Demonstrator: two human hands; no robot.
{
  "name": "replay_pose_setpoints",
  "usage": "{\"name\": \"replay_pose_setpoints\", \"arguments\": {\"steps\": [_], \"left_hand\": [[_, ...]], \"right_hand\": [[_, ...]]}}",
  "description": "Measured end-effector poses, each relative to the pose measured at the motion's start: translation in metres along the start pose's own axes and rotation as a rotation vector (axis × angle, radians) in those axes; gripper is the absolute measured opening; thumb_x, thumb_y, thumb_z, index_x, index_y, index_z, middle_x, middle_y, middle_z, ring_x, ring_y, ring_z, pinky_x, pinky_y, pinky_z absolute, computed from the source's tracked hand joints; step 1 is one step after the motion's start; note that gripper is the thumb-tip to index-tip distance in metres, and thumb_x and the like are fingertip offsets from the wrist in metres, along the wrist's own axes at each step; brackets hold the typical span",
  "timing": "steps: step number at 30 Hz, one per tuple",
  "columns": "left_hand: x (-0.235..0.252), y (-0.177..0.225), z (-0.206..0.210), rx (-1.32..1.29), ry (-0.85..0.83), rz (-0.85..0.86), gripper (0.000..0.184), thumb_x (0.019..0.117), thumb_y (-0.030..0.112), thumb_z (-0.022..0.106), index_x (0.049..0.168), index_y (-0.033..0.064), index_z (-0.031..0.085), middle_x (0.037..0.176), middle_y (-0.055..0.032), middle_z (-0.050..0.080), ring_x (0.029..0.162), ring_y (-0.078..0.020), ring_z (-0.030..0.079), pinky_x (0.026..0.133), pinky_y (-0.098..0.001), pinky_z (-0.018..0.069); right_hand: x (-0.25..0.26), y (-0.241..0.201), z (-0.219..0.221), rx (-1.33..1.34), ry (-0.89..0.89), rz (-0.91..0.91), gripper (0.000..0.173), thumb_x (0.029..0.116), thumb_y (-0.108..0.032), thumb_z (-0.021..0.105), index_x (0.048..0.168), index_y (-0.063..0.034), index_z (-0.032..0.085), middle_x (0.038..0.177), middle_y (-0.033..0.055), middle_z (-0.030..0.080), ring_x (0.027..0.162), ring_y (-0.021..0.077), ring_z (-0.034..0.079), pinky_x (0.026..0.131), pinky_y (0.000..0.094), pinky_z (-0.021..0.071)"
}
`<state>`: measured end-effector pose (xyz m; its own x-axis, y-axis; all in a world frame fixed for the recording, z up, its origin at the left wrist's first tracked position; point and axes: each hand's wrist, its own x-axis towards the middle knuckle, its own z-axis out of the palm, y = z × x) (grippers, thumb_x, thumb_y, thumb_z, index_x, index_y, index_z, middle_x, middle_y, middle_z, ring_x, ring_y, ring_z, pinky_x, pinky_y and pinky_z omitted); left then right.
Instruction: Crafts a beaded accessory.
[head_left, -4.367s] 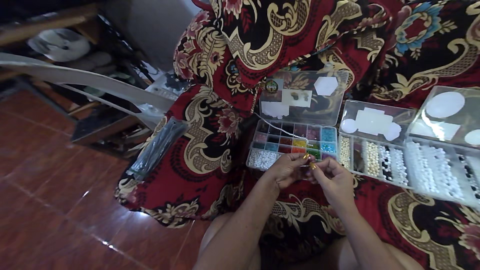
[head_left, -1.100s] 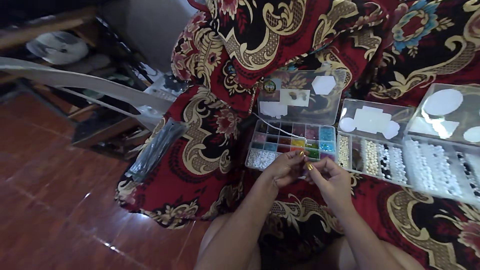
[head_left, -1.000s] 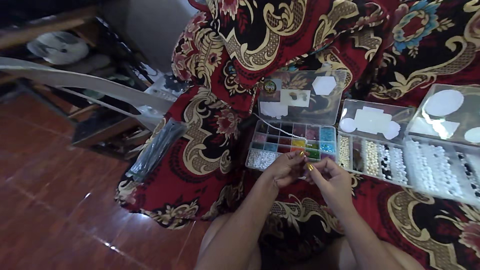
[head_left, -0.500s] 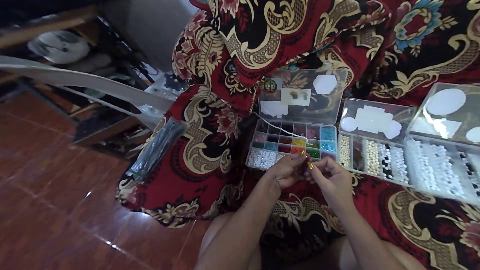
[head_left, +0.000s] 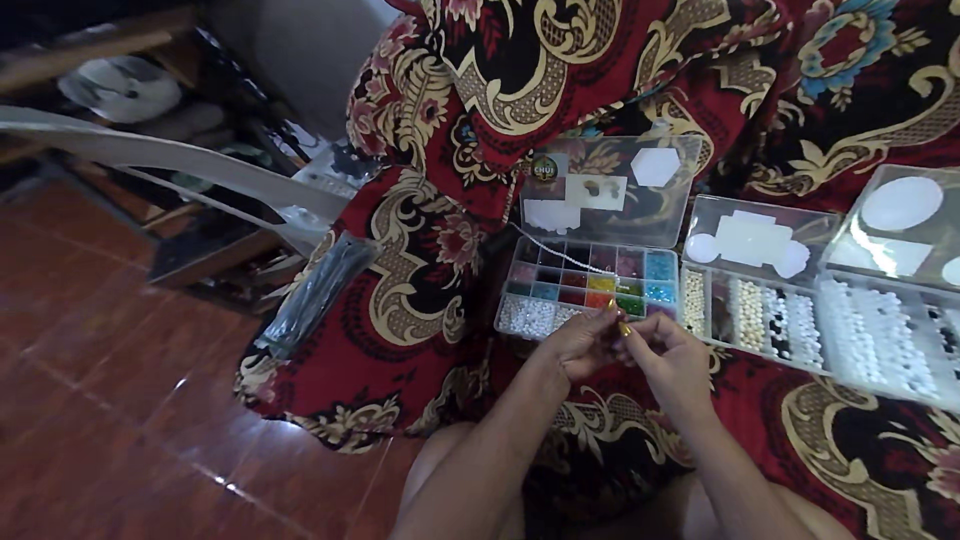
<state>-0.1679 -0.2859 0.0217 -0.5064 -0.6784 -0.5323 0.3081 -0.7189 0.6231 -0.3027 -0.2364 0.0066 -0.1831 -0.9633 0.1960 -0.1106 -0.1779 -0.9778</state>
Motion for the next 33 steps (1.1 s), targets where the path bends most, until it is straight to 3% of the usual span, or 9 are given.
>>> {"name": "replay_pose_setpoints", "arguments": {"steps": [33], "left_hand": [[-0.0021, 0.0068, -0.0027, 0.148, 0.001, 0.080, 0.019, 0.1091, 0.009, 0.042, 0.099, 0.0093, 0.058, 0.083, 0.0012, 0.068, 0.071, -0.0078, 0.067, 0.069, -0.0247, 0.0577]], "right_hand": [[0.0001, -0.0020, -0.0007, -0.009, -0.014, 0.031, 0.004, 0.0882, -0.008, 0.067, 0.087, -0.0056, 0.069, 0.068, -0.0047, 0.071, 0.056, 0.0013, 0.067, 0.053, 0.0174, 0.0580]]}}
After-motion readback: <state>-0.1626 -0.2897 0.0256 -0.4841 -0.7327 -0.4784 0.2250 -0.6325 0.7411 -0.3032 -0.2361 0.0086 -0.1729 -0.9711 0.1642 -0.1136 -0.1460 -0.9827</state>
